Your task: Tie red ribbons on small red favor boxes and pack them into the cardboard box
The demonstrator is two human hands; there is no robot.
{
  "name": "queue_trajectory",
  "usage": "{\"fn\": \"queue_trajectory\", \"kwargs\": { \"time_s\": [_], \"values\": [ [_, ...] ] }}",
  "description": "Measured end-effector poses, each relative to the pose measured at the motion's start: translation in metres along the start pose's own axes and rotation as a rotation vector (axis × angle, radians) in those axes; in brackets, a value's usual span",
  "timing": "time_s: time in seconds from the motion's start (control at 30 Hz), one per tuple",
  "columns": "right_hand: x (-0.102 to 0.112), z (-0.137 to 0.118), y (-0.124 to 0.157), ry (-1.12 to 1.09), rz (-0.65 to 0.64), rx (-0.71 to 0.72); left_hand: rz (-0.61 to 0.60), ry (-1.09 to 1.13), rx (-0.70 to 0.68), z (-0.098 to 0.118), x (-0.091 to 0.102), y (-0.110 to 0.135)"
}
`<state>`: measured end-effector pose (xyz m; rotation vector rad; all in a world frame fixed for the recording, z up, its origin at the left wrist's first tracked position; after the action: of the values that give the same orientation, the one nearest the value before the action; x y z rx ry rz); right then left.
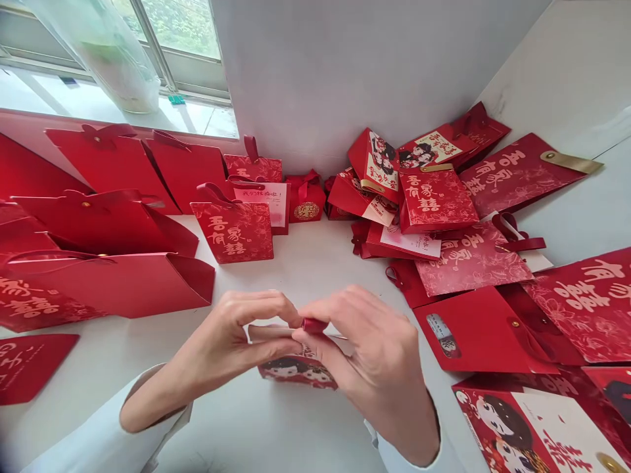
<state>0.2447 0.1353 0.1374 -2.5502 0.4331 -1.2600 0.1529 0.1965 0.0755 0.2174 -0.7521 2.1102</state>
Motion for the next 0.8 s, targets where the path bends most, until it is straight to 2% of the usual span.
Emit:
{"fn": "queue_trajectory", "kwargs": {
  "time_s": [0.1,0.17,0.3,0.4,0.5,0.7,0.8],
  "values": [
    [-0.012,0.010,-0.005,-0.057,-0.088,-0.080,-0.023,0.046,0.107,-0.016,-0.001,0.001],
    [-0.013,0.018,-0.008,-0.193,-0.163,-0.147,-0.033,0.023,0.066,-0.013,-0.002,-0.001],
    [-0.022,0.037,-0.010,-0.440,-0.390,-0.341,0.005,-0.074,-0.238,0.013,-0.001,-0.006],
    [-0.026,0.045,-0.010,-0.414,-0.478,-0.395,0.074,-0.234,-0.500,0.035,0.000,-0.001],
    [-0.029,0.050,-0.007,-0.384,-0.536,-0.424,0.122,-0.380,-0.643,0.050,0.001,0.006],
    [-0.031,0.044,-0.002,-0.443,-0.631,-0.407,0.074,-0.552,-0.697,0.072,-0.003,0.010],
    [-0.029,0.039,-0.002,-0.432,-0.622,-0.366,0.119,-0.599,-0.680,0.075,-0.004,0.012]
  ]
}}
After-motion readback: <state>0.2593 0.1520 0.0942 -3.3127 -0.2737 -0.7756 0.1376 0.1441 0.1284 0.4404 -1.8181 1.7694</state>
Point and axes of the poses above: each hand's wrist, its own y-axis away from the middle knuckle, its own x-axis out of the back of the hand, z = x × y, the point moved 9 cm from there along -y, towards the middle knuckle, and after that the axes turned 14 degrees about -x, right-handed, at the moved point
